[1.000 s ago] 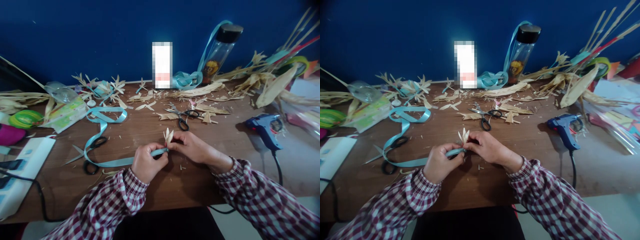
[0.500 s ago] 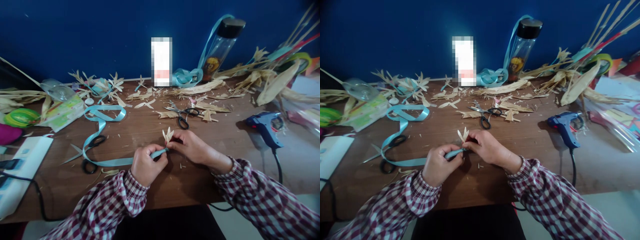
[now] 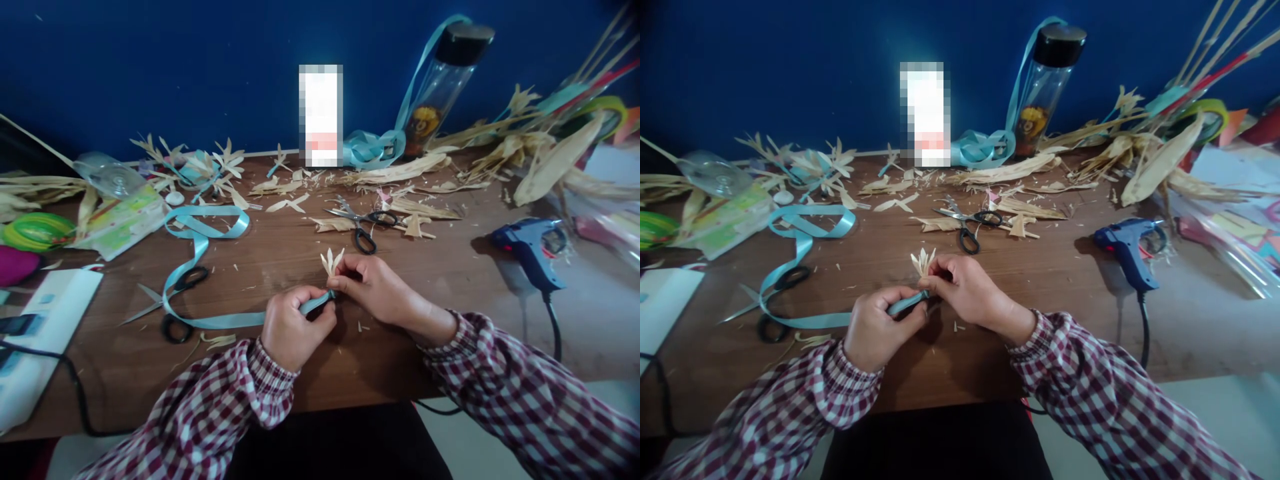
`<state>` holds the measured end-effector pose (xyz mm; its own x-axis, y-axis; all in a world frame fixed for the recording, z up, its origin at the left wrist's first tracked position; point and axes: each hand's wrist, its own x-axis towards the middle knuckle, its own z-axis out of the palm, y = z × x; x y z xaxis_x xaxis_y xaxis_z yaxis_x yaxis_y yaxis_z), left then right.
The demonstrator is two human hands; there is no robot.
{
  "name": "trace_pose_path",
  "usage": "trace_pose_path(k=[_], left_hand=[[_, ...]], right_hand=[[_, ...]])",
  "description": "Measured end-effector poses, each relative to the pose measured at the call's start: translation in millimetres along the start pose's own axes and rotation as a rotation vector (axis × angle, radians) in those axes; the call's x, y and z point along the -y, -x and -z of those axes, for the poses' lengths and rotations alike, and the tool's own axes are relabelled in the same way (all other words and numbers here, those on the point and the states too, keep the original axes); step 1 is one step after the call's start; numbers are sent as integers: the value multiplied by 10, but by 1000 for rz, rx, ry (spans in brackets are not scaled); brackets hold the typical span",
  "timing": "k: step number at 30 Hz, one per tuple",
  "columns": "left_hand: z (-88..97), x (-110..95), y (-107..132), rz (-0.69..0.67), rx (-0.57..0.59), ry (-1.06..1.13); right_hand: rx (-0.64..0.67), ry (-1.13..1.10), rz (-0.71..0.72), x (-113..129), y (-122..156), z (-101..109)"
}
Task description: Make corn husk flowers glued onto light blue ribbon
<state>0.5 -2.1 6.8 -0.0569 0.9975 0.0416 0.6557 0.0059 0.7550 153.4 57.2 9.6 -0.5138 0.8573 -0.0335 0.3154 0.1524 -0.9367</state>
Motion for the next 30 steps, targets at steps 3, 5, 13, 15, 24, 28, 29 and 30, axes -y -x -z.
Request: trace_pose_path(k=[3, 5, 13, 15, 24, 28, 29, 30], left_hand=[[27, -8, -6, 48, 31, 49], [54, -5, -23, 77, 62, 106], [64, 59, -48, 89, 65, 173], [53, 53, -37, 78, 47, 135], [28, -9, 8, -9, 14, 9], [14, -4, 8, -5, 7, -49], [10, -1, 5, -3, 2, -58], [7, 1, 1, 2, -2, -65]], right_hand=[[9, -9, -16, -21, -8, 16], [26, -7, -21, -31, -14, 34], [20, 30, -38, -44, -23, 53], [16, 45, -24, -40, -18, 39], [-66, 136, 58, 10, 8, -12], [-102, 147, 79, -6, 11, -48], [-106, 150, 80, -8, 11, -58], [-110, 155, 78, -7, 11, -67]])
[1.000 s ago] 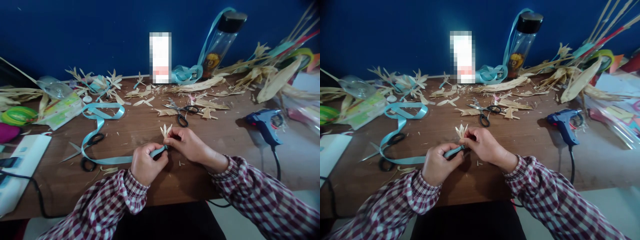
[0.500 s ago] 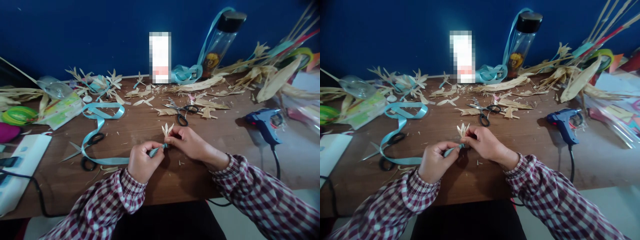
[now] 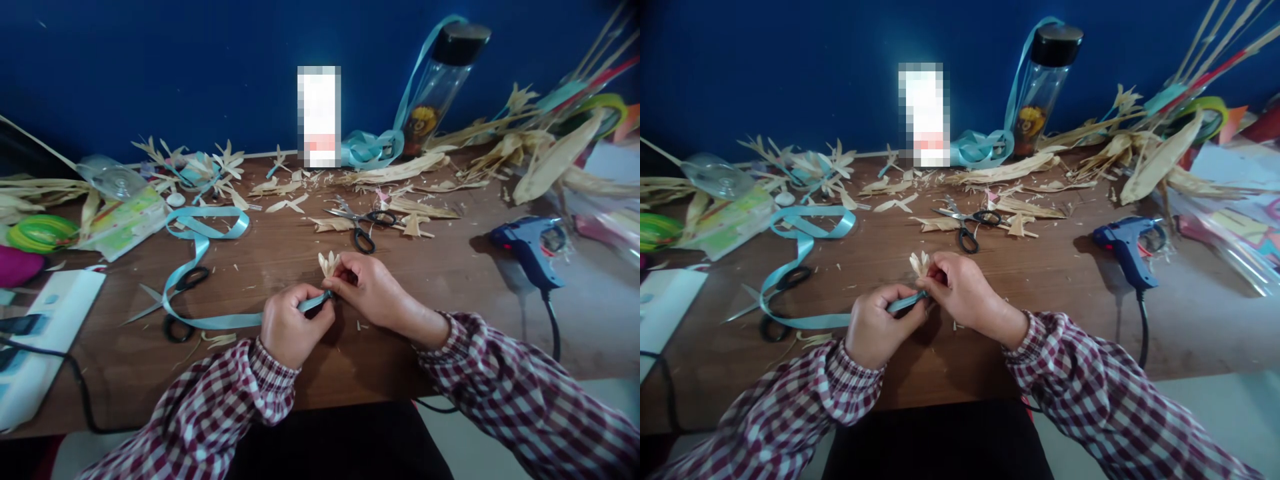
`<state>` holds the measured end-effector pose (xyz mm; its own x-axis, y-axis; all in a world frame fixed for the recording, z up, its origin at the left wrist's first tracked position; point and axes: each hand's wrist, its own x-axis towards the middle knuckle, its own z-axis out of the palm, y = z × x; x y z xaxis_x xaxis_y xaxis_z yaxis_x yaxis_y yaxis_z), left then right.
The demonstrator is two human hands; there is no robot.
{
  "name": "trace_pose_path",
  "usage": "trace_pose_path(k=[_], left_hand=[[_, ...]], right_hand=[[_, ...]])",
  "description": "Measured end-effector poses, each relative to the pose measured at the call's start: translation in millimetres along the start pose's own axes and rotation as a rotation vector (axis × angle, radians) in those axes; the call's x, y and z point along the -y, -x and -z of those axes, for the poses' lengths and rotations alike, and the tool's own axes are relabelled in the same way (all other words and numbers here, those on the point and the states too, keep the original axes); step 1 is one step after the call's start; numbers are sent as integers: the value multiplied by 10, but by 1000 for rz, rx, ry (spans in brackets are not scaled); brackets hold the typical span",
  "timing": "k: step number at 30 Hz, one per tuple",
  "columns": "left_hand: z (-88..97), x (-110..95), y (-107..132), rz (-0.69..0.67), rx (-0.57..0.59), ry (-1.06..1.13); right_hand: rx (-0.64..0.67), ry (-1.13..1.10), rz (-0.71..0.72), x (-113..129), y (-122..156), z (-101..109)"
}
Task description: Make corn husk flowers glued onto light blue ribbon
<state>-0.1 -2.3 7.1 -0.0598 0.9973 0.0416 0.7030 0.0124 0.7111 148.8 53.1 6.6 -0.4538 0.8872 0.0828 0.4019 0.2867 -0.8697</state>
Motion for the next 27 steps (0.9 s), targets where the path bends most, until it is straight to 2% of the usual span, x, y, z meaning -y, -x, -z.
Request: trace_pose_path(k=[6, 10, 14, 17, 19, 23, 27], left_hand=[[-11, 7, -25, 43, -33, 21], [47, 7, -73, 115, 0, 153], [164, 24, -160, 239, 174, 373], [228, 55, -207, 294, 303, 508], [247, 73, -216, 293, 363, 560], [242, 111, -195, 253, 471, 601], [216, 180, -173, 239, 519, 628]], right_hand=[[-39, 37, -18, 30, 5, -33], [18, -190, -71, -30, -17, 14], [156, -450, -161, -89, -42, 133], [355, -481, -136, -56, -40, 214], [433, -491, -90, -21, -37, 242], [470, -553, -61, -4, -45, 246], [490, -619, -95, -28, -44, 231]])
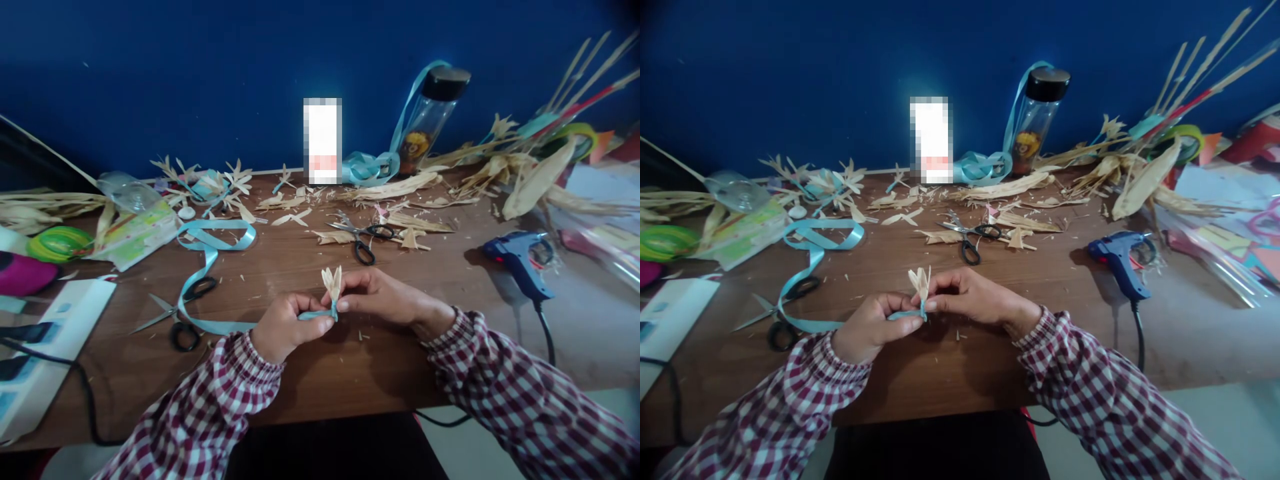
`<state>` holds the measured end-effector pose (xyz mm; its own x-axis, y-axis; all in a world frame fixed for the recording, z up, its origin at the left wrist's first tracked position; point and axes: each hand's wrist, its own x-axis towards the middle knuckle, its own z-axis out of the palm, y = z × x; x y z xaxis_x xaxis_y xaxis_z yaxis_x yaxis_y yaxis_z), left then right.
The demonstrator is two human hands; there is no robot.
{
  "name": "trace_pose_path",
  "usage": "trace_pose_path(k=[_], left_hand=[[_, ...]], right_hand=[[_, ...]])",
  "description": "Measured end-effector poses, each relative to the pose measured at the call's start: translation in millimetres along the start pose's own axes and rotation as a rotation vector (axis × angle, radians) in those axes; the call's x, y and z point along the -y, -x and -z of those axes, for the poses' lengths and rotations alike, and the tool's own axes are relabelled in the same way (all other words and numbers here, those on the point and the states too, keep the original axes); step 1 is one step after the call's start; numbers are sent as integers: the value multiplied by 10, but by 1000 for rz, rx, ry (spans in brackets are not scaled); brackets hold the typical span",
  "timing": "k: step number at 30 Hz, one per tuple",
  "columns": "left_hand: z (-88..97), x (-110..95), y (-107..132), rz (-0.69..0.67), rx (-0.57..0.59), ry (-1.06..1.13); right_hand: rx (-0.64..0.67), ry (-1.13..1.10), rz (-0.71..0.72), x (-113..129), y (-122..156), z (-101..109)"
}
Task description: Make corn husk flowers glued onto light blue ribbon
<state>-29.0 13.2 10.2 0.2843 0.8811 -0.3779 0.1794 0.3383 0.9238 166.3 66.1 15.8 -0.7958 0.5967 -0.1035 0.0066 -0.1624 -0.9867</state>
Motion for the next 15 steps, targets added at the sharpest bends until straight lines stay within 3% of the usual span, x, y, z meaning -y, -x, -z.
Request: trace_pose_path(k=[6, 15], left_hand=[[8, 16, -19, 12, 72, -14], [-90, -75, 7, 117, -108, -40]], right_hand=[[-23, -40, -70, -45, 12, -17], [-129, 24, -26, -117, -41, -74]])
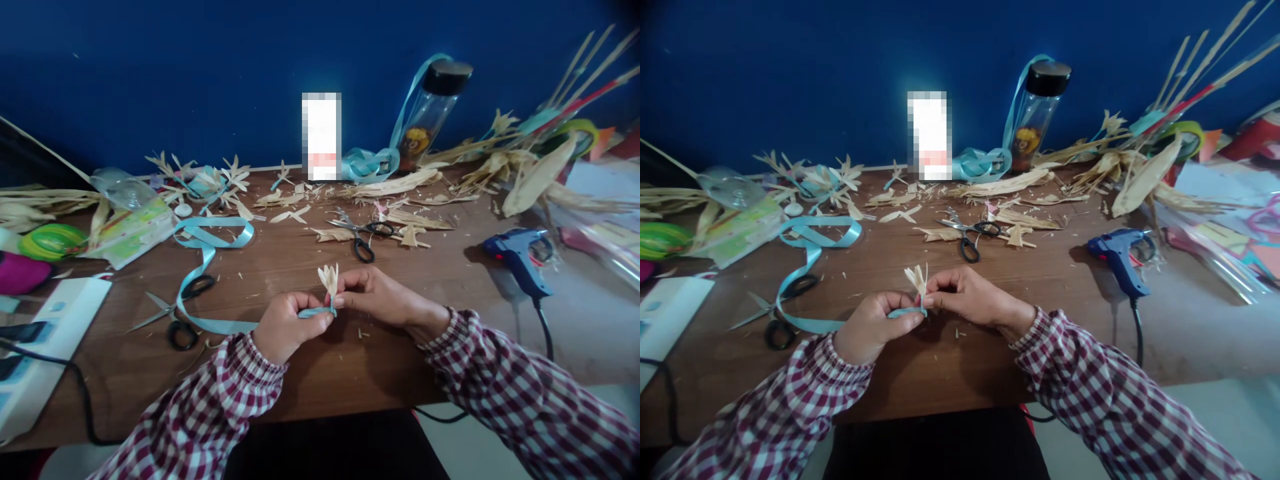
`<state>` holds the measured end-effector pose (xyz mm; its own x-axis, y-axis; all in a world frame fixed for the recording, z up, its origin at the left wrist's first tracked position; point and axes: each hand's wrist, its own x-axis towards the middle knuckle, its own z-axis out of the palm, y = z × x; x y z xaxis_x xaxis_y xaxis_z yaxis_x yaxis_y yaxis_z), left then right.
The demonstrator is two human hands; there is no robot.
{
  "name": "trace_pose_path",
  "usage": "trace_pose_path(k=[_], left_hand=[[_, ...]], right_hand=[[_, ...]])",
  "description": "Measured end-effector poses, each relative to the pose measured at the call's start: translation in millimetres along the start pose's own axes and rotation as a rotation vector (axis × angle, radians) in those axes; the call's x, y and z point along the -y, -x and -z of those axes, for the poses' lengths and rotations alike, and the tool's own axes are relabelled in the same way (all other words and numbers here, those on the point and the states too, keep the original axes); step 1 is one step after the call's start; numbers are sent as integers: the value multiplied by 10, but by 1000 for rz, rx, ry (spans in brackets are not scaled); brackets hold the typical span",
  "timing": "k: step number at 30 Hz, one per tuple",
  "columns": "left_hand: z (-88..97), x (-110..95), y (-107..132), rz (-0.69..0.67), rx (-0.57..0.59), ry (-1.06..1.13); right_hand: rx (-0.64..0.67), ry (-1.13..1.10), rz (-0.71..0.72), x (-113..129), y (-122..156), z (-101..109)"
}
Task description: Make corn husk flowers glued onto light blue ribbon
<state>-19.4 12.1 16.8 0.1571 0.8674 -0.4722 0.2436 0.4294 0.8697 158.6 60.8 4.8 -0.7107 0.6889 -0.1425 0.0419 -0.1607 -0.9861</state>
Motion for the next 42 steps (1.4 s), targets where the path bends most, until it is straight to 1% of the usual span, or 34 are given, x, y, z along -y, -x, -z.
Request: trace_pose_path(k=[4, 9, 14, 16, 19, 21, 24, 27, 31, 36, 40, 42], left_hand=[[-67, -36, 16, -41, -107, -71], [-132, 5, 43, -182, -267, -197], [-152, 42, 48, -267, -377, -351], [-153, 55, 37, -293, -397, -378], [-144, 69, 19, -314, -378, -346], [-132, 64, 13, -301, -349, -290], [-99, 42, 9, -255, -293, -206], [-52, 28, -7, -246, -259, -179], [1, 53, -38, -249, -239, -208], [8, 102, -46, -349, -281, -277], [-2, 109, -52, -332, -242, -200], [1, 94, -49, -285, -215, -142]], right_hand=[[-79, 67, 19, -8, -4, -31], [-135, 140, 53, -31, -17, -36], [-185, 202, 84, -27, -27, -62], [-214, 224, 88, -22, -26, -74], [-235, 240, 85, -19, -23, -70], [-237, 246, 78, -17, -19, -53], [-217, 264, 58, -6, -15, -26], [-190, 288, 32, 17, -12, -14], [-173, 273, 24, 37, -9, -12], [-149, 222, 34, 27, -9, -2], [-139, 213, 38, 22, -8, 13], [-138, 209, 28, 27, -4, 16]])
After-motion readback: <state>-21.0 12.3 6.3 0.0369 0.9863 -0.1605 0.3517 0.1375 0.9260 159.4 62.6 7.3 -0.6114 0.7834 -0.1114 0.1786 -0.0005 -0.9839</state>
